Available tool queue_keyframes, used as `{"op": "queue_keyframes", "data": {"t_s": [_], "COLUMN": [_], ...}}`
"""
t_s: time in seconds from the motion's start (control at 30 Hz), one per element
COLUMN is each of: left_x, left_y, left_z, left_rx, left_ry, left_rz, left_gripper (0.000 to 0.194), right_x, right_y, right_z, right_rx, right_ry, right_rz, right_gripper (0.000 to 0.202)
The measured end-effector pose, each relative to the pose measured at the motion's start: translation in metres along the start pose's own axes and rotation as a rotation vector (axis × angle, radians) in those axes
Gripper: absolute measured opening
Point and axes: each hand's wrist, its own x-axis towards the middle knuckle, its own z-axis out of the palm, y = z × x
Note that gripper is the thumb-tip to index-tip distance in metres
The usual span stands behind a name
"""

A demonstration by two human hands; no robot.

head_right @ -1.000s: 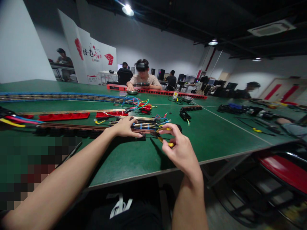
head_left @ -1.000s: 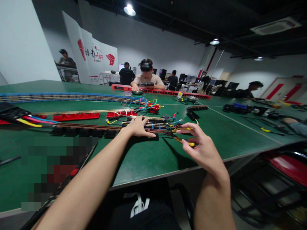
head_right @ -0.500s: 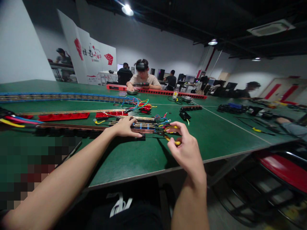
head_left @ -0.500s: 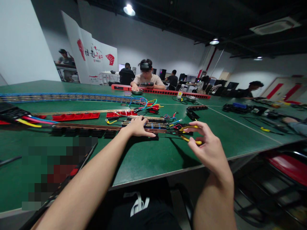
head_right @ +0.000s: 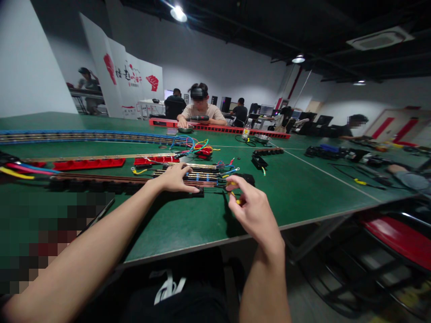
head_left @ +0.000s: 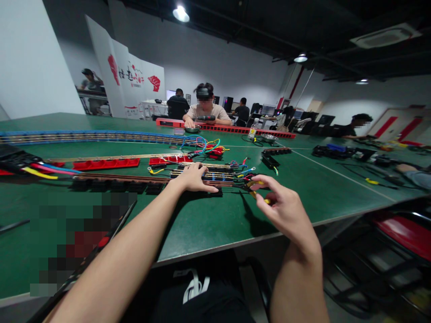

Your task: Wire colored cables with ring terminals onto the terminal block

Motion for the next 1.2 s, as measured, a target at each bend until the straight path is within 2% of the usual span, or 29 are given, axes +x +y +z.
{"op": "queue_keyframes", "data": {"t_s": [0.1, 0.23, 0.37, 0.6, 1.2], "left_x": [0.0, 0.0, 0.0, 0.001, 0.0], "left_y": [0.0, 0.0, 0.0, -0.001, 0.0], "left_z": [0.0, -0.001, 0.0, 0.002, 0.0], "left_rx": [0.006, 0.006, 0.012, 0.016, -0.007], "left_ry": [-0.006, -0.01, 0.002, 0.005, -0.012], "left_rz": [-0.004, -0.012, -0.012, -0.007, -0.025], "left_gripper": [0.113, 0.116, 0.112, 0.112, 0.109], "right_x": [-0.001, -0.005, -0.011, -0.012, -0.011], "right_y": [-0.002, -0.004, -0.009, -0.017, -0.017], "right_z": [-0.001, -0.001, 0.004, 0.007, 0.005], "right_rx": [-0.005, -0.026, -0.129, -0.223, -0.205], "right_ry": [-0.077, -0.293, -0.415, -0.443, -0.41], "right_rz": [-0.087, -0.193, -0.216, -0.194, -0.213], "right_gripper": [0.037, 0.043, 0.05, 0.054, 0.051]}}
